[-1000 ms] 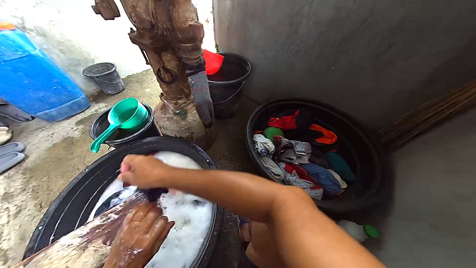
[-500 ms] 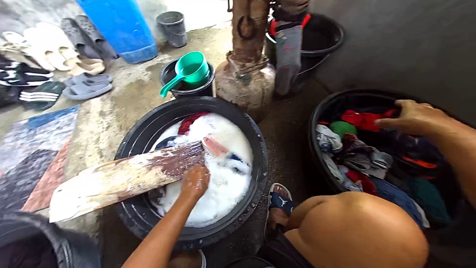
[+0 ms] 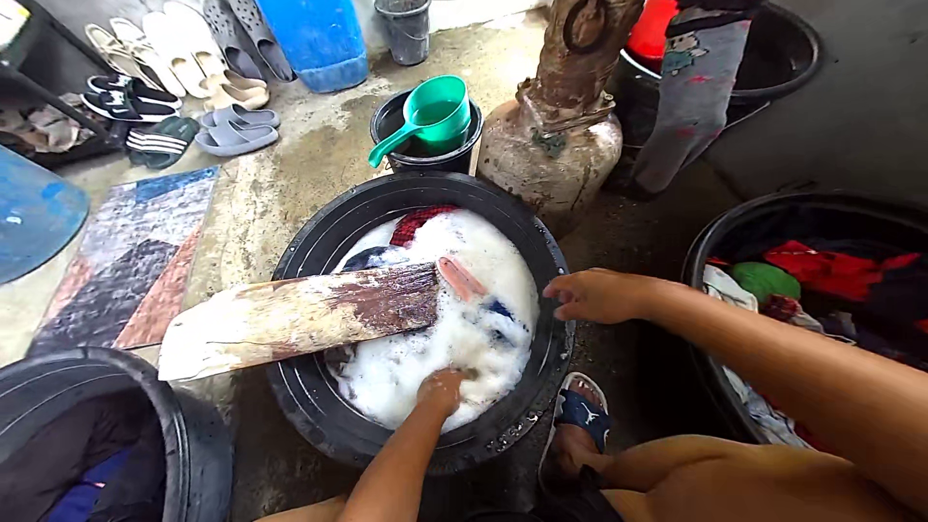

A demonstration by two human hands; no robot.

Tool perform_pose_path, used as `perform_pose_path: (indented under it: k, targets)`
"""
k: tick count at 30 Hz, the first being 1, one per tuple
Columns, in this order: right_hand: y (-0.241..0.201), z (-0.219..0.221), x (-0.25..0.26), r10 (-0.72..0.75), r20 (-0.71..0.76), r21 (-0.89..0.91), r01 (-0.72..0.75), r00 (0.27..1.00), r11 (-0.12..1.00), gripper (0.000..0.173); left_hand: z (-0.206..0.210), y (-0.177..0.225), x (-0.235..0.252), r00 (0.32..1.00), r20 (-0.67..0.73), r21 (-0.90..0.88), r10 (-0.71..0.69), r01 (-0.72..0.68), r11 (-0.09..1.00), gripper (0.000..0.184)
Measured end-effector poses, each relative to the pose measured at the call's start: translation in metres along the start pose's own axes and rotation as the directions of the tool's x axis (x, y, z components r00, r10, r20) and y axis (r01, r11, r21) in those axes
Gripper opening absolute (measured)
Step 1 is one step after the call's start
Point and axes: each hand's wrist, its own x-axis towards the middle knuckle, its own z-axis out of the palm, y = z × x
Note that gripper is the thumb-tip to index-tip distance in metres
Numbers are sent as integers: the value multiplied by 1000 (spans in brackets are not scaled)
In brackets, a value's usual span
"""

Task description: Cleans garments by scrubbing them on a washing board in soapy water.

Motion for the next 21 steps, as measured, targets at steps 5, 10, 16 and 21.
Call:
perform_pose_path:
  k: [5,10,16,21]
  targets:
    - [-65,30,15,114,152,-365,-52,982,929,47,-17,-13,-8,997,-7,-278,-74,69,958,42]
    - [-23,122,132,-127,20,113,124,992,986,89,-79,6,-24,926,-363,-675,-100,-188,713,32]
    - [-36,141,138,-189,-206,432,262,960,863,53,-156,36,-105,777,-629,-595,18,-496,632,18]
    - [-30,152,147,-101,-264,484,222,959,847,34,-175,46,-175,574,-817,-514,53,-767,383,19]
